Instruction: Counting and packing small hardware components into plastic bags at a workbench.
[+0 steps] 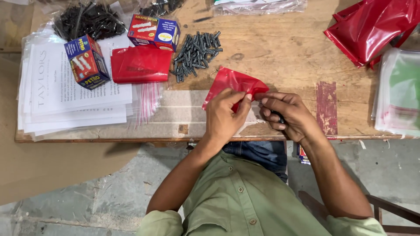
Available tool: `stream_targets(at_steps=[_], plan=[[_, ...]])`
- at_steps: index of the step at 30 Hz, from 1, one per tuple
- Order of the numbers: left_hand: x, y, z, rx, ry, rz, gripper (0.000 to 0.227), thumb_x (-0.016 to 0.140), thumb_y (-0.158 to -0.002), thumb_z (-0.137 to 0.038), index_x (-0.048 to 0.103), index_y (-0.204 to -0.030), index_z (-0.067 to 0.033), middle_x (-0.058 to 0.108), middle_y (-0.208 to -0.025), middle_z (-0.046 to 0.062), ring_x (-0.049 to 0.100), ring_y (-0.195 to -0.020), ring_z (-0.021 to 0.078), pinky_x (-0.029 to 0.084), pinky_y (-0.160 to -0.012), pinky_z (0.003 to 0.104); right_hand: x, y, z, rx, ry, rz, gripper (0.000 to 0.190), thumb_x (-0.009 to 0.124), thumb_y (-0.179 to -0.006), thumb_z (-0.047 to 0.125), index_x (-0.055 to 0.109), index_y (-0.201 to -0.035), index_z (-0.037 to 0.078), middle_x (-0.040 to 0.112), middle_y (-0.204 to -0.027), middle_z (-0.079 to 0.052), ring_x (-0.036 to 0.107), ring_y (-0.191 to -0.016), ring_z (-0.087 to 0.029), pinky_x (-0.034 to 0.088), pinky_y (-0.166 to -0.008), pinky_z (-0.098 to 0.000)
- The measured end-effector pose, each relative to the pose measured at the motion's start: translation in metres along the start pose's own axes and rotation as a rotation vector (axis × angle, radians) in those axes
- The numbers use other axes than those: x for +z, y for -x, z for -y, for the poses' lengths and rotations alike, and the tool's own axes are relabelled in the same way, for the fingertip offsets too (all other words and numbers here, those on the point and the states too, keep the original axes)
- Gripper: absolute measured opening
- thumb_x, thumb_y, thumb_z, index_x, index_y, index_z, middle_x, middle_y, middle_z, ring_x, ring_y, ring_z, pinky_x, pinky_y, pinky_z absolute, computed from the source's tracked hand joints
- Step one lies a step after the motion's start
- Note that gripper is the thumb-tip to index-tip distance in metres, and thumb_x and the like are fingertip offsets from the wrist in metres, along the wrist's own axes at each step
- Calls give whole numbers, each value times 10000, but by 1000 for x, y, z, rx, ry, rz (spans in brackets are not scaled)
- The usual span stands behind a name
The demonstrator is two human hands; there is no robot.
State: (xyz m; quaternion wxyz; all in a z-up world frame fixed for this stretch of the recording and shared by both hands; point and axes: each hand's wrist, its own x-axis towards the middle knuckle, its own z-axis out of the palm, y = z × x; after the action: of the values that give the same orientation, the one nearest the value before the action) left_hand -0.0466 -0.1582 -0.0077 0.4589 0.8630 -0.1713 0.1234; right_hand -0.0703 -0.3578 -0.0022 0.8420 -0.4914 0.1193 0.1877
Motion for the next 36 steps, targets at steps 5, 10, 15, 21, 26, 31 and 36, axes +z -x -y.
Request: stream_targets(at_steps=[5, 10, 15, 21, 26, 31, 36], plan=[[-7, -4, -2, 23, 174, -62, 165, 724, -909, -102, 777, -1047, -28, 701, -826, 67, 683, -672, 147, 532, -577, 283, 0, 2, 1, -34, 124, 29, 291, 584, -1001, 44, 675, -1257, -61, 591, -769, -46, 431, -563, -56, 308, -409, -189], [-11, -5, -8, -72, 196, -37, 136, 750, -919, -118, 796, -1018, -37, 707, -780, 60, 689, -650, 141, 518, -577, 293, 11, 9, 9, -128, 126, 80, 347, 578, -1003, 52, 636, -1333, -41, 601, -785, -43, 460, -578, -47, 329, -422, -185], [-1, -3, -1, -9, 34, -69, 157, 812, -861, -152, 814, -983, -53, 683, -747, 69, 654, -602, 161, 503, -524, 323, -8, -6, 1, 30, 368, 45, 299, 620, -977, 75, 665, -1234, -69, 623, -773, -42, 441, -531, -44, 310, -391, -196], [-2, -1, -17, 268, -212, -246, 101, 793, -895, -122, 779, -978, -67, 691, -868, 38, 679, -747, 191, 555, -622, 343, -18, 2, 8, 143, 214, 30, 231, 623, -956, 69, 683, -1141, -55, 590, -739, -36, 404, -512, -32, 276, -362, -182], [9, 3, -21, 310, -261, -187, 120, 792, -890, -98, 773, -996, -45, 662, -826, 53, 667, -706, 203, 540, -562, 336, -10, 5, 14, 125, -147, 41, 201, 619, -977, 75, 682, -1108, -64, 595, -788, -52, 440, -564, -42, 285, -380, -163], [13, -3, -27, 309, -128, -195, 145, 763, -918, -85, 748, -1057, -47, 663, -872, 63, 683, -729, 214, 564, -597, 345, -8, -4, 1, 107, -362, -25, 172, 597, -983, 88, 641, -1081, -46, 647, -913, -82, 484, -632, -62, 339, -436, -167], [21, -7, -38, 194, 24, -150, 122, 743, -958, -108, 741, -1062, -44, 706, -910, 76, 740, -715, 205, 593, -573, 313, -31, -24, -25, 85, -537, -55, 187, 591, -1014, 148, 626, -1051, -31, 632, -871, -100, 518, -637, -117, 402, -487, -224]])
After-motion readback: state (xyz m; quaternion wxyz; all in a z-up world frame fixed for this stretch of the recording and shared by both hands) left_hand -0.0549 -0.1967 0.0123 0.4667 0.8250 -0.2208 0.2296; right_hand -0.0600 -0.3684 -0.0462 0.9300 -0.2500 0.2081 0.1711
